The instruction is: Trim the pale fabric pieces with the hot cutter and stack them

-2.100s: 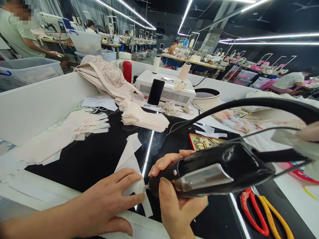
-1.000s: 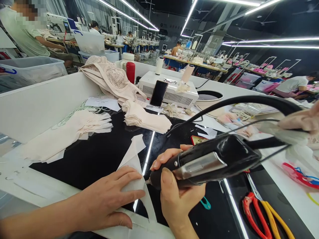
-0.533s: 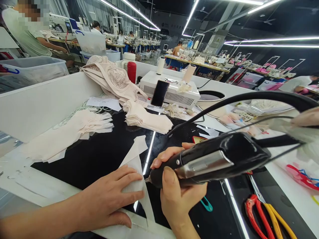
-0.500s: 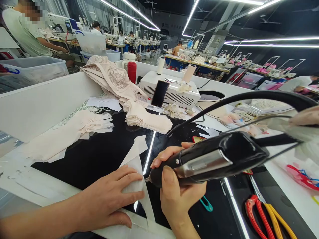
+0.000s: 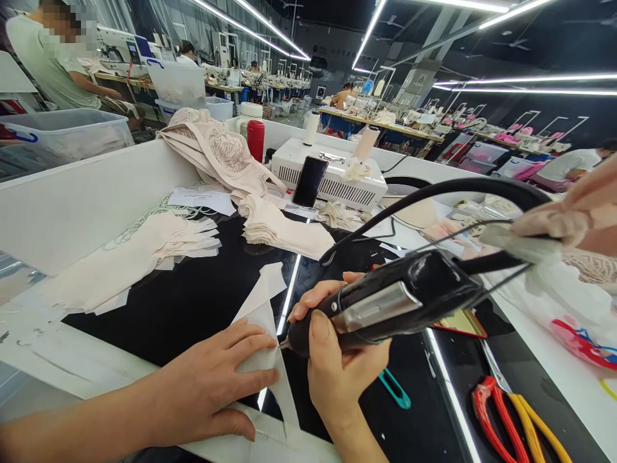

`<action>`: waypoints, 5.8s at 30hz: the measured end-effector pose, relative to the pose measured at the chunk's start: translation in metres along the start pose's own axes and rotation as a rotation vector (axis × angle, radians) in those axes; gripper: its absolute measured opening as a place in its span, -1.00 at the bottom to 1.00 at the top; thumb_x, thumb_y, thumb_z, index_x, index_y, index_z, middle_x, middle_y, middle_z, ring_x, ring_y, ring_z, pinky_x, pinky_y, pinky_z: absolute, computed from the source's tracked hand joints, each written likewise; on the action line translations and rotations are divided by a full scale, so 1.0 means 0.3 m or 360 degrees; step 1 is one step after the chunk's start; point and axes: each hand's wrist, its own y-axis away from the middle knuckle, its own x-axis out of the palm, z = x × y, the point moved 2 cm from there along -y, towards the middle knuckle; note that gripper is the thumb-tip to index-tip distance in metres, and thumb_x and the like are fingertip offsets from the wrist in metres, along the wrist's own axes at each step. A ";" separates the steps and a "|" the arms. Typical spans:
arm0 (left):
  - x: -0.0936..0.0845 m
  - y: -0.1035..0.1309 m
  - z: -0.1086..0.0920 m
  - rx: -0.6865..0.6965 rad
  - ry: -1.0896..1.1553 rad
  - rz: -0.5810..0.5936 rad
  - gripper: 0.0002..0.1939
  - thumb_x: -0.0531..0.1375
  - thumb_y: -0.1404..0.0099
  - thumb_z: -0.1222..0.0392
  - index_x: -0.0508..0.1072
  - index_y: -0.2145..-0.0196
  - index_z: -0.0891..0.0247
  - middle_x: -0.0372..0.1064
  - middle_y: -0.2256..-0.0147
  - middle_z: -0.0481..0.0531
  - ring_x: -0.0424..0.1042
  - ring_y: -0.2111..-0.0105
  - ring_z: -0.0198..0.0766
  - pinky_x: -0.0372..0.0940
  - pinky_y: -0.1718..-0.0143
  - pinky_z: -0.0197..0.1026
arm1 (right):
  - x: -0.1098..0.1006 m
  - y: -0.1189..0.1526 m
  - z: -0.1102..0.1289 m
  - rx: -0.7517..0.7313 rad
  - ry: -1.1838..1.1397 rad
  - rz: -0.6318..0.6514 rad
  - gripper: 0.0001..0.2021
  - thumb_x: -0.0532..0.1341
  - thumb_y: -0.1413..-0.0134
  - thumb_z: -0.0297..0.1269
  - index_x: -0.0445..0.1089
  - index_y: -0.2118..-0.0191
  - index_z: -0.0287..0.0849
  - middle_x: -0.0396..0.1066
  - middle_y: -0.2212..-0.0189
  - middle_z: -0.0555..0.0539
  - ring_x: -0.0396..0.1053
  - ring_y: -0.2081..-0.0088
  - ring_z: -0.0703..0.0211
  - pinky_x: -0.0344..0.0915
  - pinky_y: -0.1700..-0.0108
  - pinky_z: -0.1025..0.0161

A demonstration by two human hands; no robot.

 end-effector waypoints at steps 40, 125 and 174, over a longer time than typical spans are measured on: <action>-0.049 -0.116 -0.069 0.0212 -0.0377 0.0134 -0.83 0.13 -0.50 0.48 0.45 0.14 0.27 0.42 0.26 0.05 0.42 0.25 -0.20 0.38 0.17 -0.19 | -0.133 0.035 0.110 -0.0045 0.0055 -0.0096 -0.64 0.50 -0.09 -0.23 0.46 0.02 -0.05 0.47 0.38 0.05 0.45 0.47 0.17 0.50 0.45 0.17; 0.020 -0.090 -0.013 0.0116 -0.0167 0.0056 -0.67 0.31 -0.51 0.13 0.51 -0.18 0.16 0.45 -0.19 0.24 0.49 -0.15 0.05 0.44 -0.23 0.11 | -0.102 0.000 0.067 -0.0070 0.0019 -0.0102 -0.66 0.47 -0.11 -0.26 0.44 0.02 -0.04 0.46 0.37 0.07 0.43 0.45 0.19 0.46 0.42 0.20; -0.049 -0.120 0.006 0.0039 -0.0050 0.0013 -0.70 0.08 -0.53 0.45 0.48 -0.12 0.37 0.50 -0.11 0.23 0.45 -0.21 -0.05 0.38 -0.32 0.00 | -0.092 0.021 0.058 -0.0027 0.0005 -0.0040 -0.69 0.45 -0.16 -0.31 0.46 0.00 -0.04 0.48 0.35 0.07 0.45 0.44 0.22 0.50 0.39 0.21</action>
